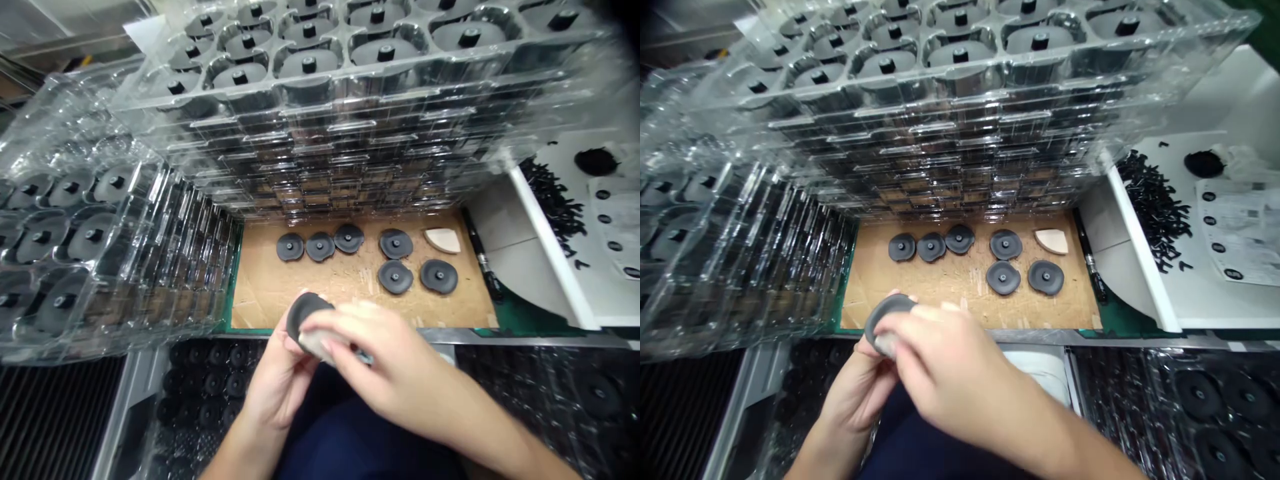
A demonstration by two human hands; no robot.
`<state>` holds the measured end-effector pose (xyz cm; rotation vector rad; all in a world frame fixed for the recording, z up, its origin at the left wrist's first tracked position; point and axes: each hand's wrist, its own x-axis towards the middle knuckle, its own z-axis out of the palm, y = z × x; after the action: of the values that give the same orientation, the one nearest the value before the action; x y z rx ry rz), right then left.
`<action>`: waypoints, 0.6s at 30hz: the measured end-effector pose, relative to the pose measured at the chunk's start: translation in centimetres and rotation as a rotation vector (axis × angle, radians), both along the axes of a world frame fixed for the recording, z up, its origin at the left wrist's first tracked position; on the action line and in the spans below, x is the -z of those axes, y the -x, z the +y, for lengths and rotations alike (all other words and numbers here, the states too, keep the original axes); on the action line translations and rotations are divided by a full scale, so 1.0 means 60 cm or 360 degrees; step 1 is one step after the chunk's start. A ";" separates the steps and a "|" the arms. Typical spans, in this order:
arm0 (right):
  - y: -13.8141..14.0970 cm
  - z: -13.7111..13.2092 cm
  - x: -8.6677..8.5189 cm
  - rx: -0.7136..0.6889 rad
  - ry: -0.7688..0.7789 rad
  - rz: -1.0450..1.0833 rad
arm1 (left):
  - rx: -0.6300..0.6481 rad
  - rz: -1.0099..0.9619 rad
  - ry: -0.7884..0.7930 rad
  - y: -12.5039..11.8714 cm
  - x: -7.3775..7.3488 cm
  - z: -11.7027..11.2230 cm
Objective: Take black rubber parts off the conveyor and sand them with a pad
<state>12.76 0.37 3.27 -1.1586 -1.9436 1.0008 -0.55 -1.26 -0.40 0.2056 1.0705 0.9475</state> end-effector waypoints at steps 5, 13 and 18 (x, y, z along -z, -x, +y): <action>-0.006 -0.002 -0.006 0.0225 -0.0297 0.0049 | 0.0178 -0.0150 -0.0033 -0.009 -0.016 0.008; -0.055 -0.023 -0.010 0.0266 -0.0149 -0.0363 | 0.0106 -0.0322 -0.0026 0.005 -0.014 0.012; -0.041 0.021 -0.008 -0.0095 -0.0554 -0.0168 | 0.0284 -0.0397 -0.0115 0.008 -0.020 0.016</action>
<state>15.20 1.63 3.73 -0.9754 -2.1413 0.6059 -1.04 -0.29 0.83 0.2321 0.7762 0.8275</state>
